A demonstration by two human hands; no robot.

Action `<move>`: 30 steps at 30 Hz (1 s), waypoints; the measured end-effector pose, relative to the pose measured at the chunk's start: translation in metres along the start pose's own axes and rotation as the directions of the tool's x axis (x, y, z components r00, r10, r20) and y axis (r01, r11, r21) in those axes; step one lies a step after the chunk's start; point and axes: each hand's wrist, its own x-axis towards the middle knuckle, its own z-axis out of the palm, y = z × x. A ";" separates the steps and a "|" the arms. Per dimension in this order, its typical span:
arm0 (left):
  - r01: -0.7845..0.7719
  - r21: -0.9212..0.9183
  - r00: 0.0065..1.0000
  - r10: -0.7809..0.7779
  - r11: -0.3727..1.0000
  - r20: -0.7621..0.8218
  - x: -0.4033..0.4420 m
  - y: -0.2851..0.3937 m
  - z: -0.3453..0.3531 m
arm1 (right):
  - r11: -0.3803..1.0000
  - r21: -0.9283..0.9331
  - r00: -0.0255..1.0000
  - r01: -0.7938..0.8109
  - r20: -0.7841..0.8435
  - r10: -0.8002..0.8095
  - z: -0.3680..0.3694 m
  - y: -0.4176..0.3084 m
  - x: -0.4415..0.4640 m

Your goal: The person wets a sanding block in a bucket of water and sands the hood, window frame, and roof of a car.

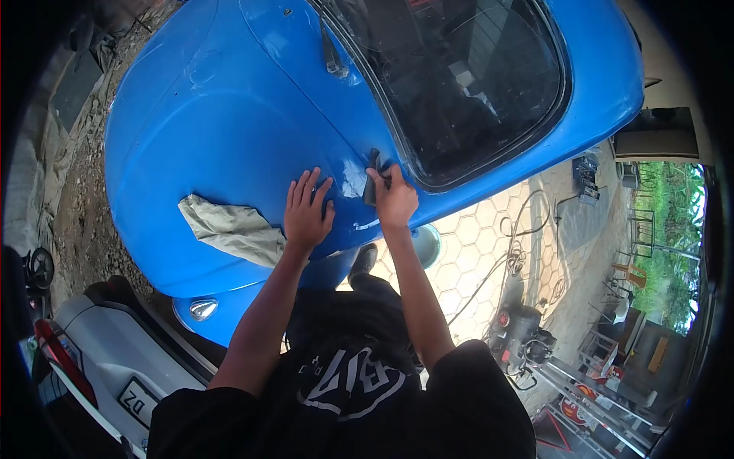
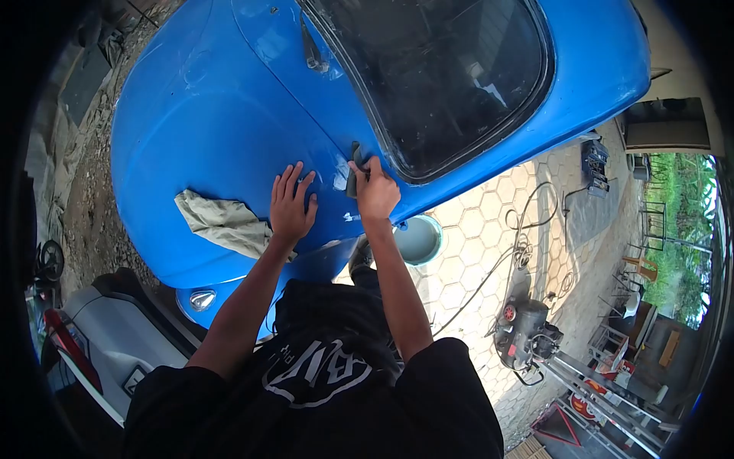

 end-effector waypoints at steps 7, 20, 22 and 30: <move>0.021 0.016 1.000 -0.021 1.000 -0.010 0.006 -0.001 -0.001 | 0.993 0.052 0.994 -0.101 0.042 0.099 -0.004 0.020 -0.015; 0.010 0.000 1.000 -0.010 1.000 -0.007 0.007 -0.001 0.000 | 1.000 0.016 1.000 -0.016 0.008 0.015 0.006 0.003 0.002; -0.001 -0.005 1.000 0.001 1.000 -0.015 0.009 0.000 0.002 | 1.000 0.004 0.999 0.029 -0.013 -0.029 0.012 -0.006 0.015; 0.012 -0.010 1.000 -0.012 1.000 0.004 0.005 0.000 0.000 | 1.000 0.003 1.000 -0.005 0.026 0.005 -0.001 0.019 -0.009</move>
